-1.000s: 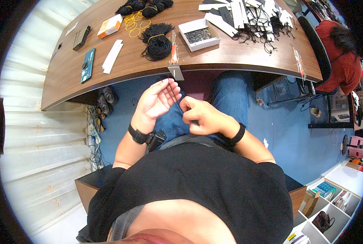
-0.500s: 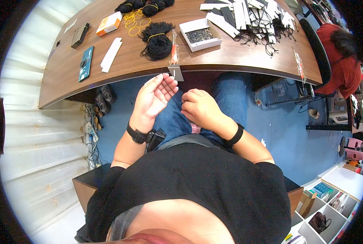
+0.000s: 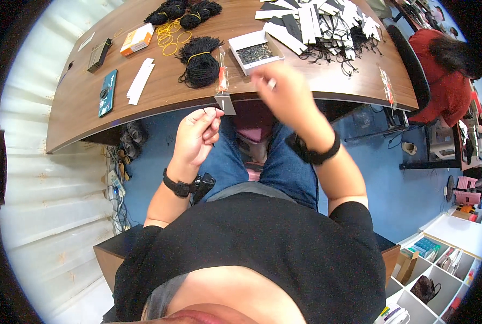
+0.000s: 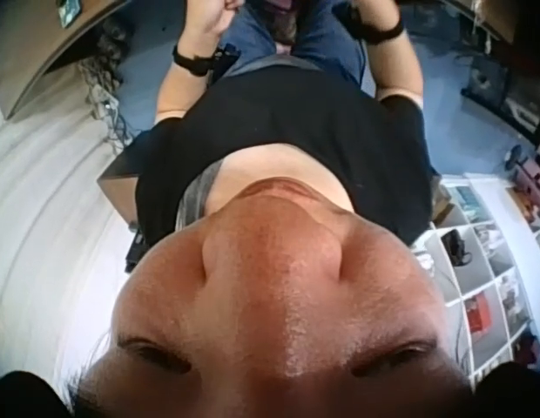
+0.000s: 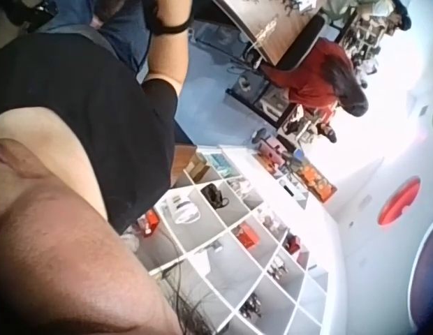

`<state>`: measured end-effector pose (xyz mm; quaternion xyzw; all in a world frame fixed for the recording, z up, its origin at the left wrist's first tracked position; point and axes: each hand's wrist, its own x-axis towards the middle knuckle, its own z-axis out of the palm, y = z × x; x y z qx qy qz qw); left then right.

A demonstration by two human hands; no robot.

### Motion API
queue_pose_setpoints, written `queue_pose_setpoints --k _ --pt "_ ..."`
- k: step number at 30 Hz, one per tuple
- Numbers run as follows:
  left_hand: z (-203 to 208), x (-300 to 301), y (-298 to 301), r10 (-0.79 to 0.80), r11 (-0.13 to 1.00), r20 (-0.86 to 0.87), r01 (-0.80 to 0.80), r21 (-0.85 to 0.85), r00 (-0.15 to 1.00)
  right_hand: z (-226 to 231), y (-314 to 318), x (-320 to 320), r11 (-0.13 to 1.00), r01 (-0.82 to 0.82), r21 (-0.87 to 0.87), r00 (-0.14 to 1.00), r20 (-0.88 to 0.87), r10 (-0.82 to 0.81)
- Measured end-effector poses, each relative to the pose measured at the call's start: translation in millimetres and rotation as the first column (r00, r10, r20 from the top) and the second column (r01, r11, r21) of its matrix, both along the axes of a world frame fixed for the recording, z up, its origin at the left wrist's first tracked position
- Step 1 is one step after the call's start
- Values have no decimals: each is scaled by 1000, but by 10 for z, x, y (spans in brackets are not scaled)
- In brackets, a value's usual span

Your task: Threading cords through paper tags and organizing them at a workstation.

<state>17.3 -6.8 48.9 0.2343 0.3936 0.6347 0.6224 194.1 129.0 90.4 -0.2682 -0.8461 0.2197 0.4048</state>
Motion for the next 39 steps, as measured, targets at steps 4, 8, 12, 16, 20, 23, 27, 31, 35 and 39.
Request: queue_pose_setpoints --k 4,8,12,16,20,23,27,31,35,39 --pt "85 93 6 -13 1000 -184 15 10 983 57 619 -230 932 134 338 952 218 -216" --pt "46 116 -29 -38 997 -208 50 51 977 -119 865 -487 947 188 261 749 586 -310" --pt "-25 125 -113 -30 998 -191 39 40 981 -211 878 -530 977 133 168 704 678 -212" --pt "-39 140 -131 -14 998 -207 25 50 978 -214 766 -433 963 141 230 796 551 -249" --pt "-5 139 -102 17 999 -164 -12 35 986 -246 746 -374 966 148 211 918 334 -213" --pt "-22 138 -99 113 992 -225 -99 71 968 -128 530 -337 954 229 194 973 -20 -229" --pt "-62 147 -87 132 990 -229 -119 71 964 51 -193 -186 808 -213 -550 974 -181 134" --pt "-8 203 -107 158 985 -294 -128 119 943 -32 -518 -162 265 -505 -822 862 -497 99" --pt "-7 223 -132 145 987 -311 -116 111 939 -36 -553 -155 140 -587 -798 809 -586 49" --pt "-9 241 -147 135 988 -313 -105 112 940 -31 -547 -130 123 -543 -831 840 -537 77"
